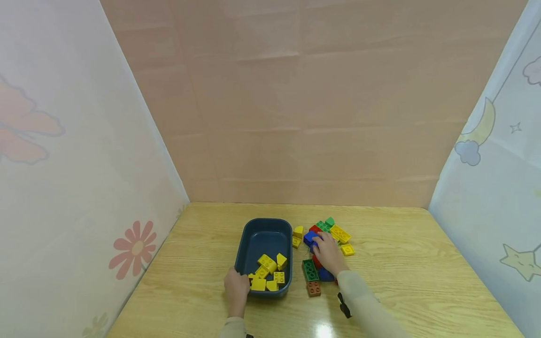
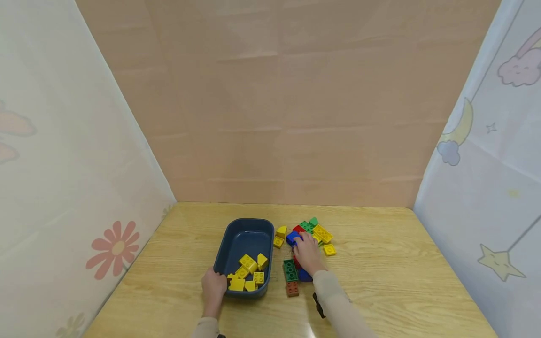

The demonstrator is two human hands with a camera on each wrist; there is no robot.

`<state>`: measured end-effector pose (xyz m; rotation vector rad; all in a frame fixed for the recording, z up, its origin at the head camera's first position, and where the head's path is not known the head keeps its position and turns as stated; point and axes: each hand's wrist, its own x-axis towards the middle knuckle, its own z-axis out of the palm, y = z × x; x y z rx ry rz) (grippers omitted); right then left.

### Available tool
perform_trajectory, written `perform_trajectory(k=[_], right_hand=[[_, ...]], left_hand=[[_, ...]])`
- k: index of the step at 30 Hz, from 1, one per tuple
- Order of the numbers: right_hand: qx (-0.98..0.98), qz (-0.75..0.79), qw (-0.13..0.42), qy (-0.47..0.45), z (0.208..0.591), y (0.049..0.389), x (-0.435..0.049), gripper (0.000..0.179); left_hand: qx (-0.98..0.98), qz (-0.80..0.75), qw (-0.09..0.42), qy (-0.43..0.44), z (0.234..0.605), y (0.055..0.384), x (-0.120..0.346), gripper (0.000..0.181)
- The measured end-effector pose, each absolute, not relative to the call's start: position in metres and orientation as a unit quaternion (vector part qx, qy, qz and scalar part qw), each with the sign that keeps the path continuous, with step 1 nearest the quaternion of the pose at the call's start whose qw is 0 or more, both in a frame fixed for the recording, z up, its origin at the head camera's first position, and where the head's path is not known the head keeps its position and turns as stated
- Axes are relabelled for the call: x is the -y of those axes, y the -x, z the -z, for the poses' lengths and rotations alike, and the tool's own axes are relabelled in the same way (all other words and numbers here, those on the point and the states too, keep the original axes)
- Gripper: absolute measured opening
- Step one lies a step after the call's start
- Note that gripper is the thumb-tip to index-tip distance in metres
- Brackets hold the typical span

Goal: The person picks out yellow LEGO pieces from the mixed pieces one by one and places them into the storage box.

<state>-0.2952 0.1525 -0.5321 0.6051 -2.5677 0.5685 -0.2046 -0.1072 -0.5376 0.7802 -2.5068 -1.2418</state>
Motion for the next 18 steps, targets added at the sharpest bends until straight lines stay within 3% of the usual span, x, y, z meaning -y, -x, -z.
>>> perform_trajectory(k=[14, 18], right_hand=[[0.949, -0.140, 0.233, -0.159, 0.543, 0.315, -0.195, 0.032], [0.961, -0.146, 0.187, -0.141, 0.540, 0.324, -0.204, 0.035]], left_hand=[[0.862, 0.413, 0.116, -0.271, 0.536, 0.206, 0.108, 0.033], [0.862, 0.414, 0.118, -0.269, 0.536, 0.205, 0.107, 0.031]])
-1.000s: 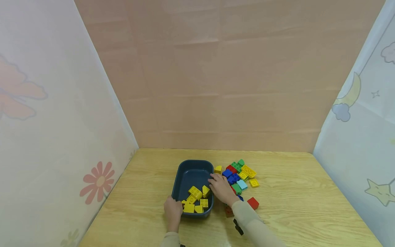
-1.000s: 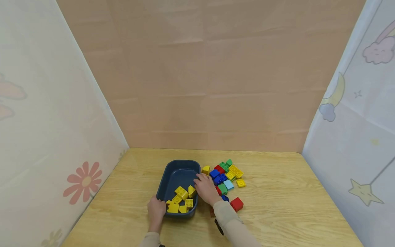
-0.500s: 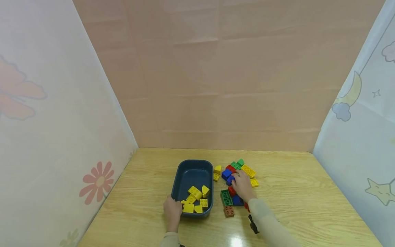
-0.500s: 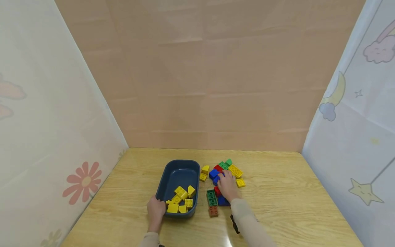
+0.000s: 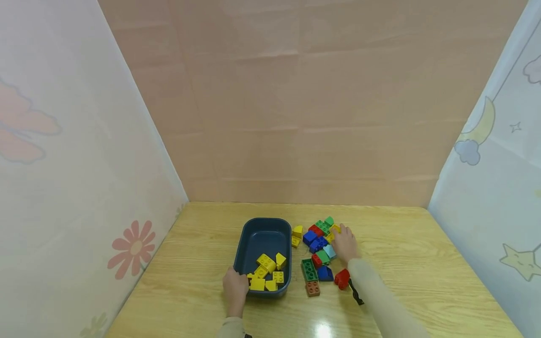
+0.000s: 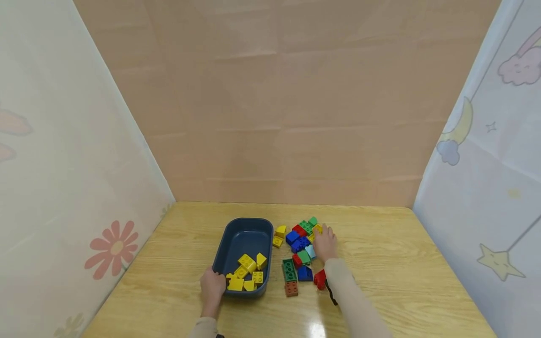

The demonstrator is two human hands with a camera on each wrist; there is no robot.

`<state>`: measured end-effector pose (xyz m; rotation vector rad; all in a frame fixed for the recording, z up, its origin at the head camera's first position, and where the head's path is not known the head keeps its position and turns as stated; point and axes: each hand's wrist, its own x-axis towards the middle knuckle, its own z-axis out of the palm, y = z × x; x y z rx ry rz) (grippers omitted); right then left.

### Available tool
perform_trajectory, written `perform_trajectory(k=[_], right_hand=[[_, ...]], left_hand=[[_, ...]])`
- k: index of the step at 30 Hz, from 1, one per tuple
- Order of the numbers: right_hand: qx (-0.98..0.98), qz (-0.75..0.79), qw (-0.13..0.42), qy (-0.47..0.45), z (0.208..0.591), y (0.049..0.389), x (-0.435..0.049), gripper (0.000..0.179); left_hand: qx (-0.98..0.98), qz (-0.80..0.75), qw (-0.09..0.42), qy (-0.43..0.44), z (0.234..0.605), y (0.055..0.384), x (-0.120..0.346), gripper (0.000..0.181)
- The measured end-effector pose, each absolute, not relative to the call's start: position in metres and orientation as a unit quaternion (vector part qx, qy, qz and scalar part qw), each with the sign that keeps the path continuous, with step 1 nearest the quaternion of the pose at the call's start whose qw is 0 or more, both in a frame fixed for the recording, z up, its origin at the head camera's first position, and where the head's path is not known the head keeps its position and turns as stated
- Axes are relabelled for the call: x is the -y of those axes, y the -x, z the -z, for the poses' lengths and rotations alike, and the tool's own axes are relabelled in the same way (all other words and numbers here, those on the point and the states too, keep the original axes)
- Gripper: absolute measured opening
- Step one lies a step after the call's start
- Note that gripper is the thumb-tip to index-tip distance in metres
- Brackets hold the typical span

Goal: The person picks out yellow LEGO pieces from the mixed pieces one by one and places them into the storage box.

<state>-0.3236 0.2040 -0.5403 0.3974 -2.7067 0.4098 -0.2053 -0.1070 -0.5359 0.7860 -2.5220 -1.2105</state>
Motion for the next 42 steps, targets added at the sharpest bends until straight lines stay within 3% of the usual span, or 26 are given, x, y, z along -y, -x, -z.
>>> perform_trajectory(k=[8, 13, 42], right_hand=[[0.974, -0.185, 0.071, -0.109, 0.534, 0.332, -0.216, 0.041], [0.972, -0.203, 0.051, -0.106, 0.533, 0.334, -0.219, 0.042], [0.961, -0.229, 0.101, -0.116, 0.520, 0.324, -0.214, 0.041]], left_hand=[[0.859, 0.426, 0.113, -0.261, 0.535, 0.207, 0.107, 0.032], [0.856, 0.431, 0.106, -0.265, 0.534, 0.209, 0.106, 0.035], [0.856, 0.425, 0.113, -0.271, 0.539, 0.207, 0.108, 0.036]])
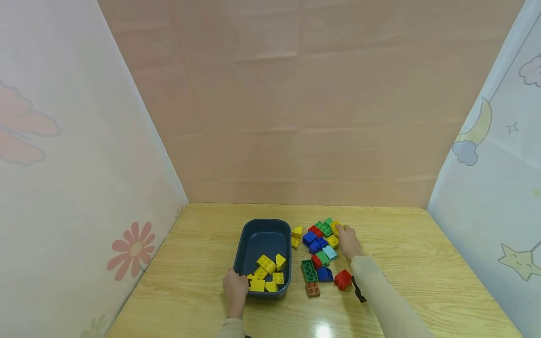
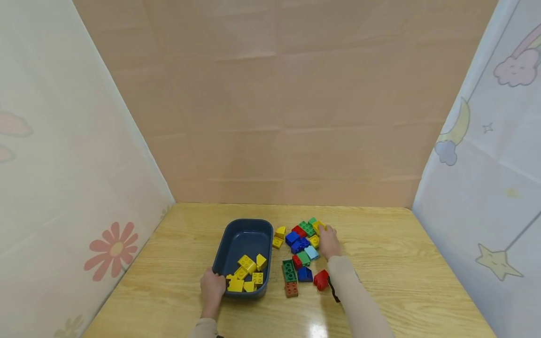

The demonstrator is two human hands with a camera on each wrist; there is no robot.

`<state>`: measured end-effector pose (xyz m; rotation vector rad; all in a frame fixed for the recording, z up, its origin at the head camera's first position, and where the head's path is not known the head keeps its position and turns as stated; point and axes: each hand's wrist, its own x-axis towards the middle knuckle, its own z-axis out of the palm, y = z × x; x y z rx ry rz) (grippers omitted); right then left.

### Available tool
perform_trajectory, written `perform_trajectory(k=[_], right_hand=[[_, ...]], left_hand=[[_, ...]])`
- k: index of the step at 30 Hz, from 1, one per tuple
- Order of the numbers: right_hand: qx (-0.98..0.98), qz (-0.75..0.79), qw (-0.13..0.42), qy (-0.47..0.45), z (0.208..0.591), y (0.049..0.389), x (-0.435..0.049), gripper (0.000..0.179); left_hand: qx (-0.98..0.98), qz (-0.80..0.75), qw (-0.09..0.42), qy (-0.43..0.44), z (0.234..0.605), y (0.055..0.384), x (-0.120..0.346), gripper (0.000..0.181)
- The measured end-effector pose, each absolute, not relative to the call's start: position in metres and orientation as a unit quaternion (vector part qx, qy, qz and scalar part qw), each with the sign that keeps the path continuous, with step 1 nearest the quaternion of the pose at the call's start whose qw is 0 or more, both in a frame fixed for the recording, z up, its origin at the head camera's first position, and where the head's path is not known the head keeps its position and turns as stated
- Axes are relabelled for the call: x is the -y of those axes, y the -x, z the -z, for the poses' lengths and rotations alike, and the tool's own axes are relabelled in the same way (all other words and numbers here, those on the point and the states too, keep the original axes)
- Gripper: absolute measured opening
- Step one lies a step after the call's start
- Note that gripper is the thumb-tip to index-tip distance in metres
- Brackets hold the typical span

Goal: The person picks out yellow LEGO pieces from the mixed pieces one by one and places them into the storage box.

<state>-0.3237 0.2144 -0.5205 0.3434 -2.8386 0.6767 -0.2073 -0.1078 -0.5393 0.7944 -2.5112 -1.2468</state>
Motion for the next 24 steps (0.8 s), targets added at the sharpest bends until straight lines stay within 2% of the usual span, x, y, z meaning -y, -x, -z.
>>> perform_trajectory(k=[8, 18, 24], right_hand=[[0.939, -0.255, 0.158, -0.165, 0.503, 0.323, -0.188, 0.042], [0.900, -0.260, 0.244, -0.252, 0.483, 0.318, -0.137, 0.036], [0.886, -0.266, 0.225, -0.305, 0.477, 0.299, -0.101, 0.041]], left_hand=[[0.859, 0.420, 0.116, -0.268, 0.538, 0.206, 0.108, 0.034], [0.861, 0.419, 0.097, -0.272, 0.536, 0.205, 0.107, 0.034], [0.860, 0.421, 0.098, -0.271, 0.535, 0.206, 0.108, 0.036]])
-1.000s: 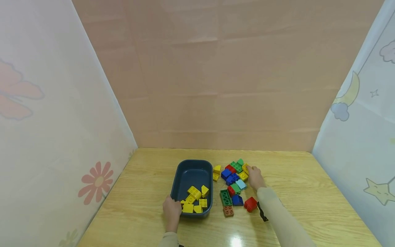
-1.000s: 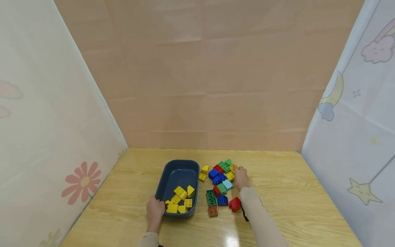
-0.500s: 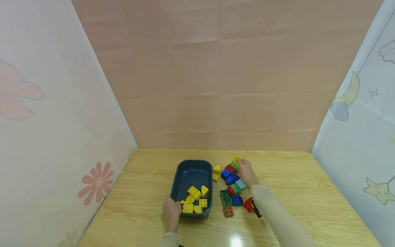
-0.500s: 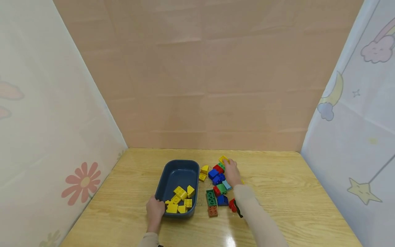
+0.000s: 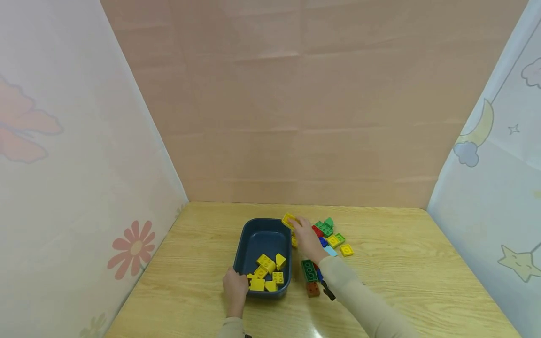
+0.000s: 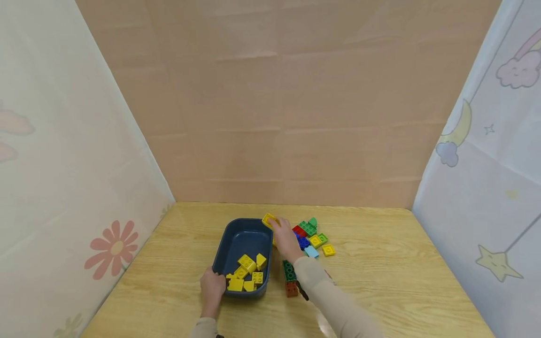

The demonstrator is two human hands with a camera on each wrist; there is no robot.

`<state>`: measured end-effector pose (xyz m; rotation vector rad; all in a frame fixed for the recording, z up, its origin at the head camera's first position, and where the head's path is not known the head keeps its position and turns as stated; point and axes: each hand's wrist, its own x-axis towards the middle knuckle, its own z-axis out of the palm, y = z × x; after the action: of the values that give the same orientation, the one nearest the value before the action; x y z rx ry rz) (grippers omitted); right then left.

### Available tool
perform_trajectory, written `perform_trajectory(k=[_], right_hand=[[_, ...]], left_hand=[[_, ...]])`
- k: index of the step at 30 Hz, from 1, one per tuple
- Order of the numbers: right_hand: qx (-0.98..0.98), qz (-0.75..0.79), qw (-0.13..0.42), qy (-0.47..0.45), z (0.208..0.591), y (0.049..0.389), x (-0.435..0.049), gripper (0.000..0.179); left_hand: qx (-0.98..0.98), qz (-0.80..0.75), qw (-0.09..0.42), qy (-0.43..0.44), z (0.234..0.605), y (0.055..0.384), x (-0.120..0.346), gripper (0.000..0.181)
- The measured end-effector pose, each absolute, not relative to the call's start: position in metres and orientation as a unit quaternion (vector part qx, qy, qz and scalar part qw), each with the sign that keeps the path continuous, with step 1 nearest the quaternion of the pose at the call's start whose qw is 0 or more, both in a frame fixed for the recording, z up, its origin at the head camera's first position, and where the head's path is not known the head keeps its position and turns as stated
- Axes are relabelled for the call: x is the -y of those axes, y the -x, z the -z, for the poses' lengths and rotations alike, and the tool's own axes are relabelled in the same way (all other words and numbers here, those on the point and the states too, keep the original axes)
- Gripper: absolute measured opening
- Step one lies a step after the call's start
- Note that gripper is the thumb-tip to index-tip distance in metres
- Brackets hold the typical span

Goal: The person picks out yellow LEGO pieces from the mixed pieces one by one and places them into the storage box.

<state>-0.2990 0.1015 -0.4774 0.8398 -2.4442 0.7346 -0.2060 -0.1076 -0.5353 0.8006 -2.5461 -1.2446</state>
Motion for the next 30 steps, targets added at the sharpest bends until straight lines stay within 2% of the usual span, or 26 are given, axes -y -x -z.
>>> perform_trajectory(k=[10, 19, 25, 30], right_hand=[[0.891, -0.221, 0.168, -0.360, 0.490, 0.277, -0.063, 0.037], [0.901, -0.138, 0.164, -0.376, 0.505, 0.266, -0.046, 0.039], [0.904, -0.119, 0.142, -0.386, 0.514, 0.260, -0.040, 0.035], [0.897, -0.096, 0.149, -0.406, 0.521, 0.258, -0.038, 0.030]], left_hand=[[0.861, 0.420, 0.104, -0.269, 0.537, 0.206, 0.108, 0.035], [0.857, 0.427, 0.106, -0.268, 0.537, 0.205, 0.108, 0.034], [0.859, 0.424, 0.110, -0.268, 0.539, 0.207, 0.109, 0.030], [0.857, 0.423, 0.120, -0.268, 0.539, 0.208, 0.109, 0.028]])
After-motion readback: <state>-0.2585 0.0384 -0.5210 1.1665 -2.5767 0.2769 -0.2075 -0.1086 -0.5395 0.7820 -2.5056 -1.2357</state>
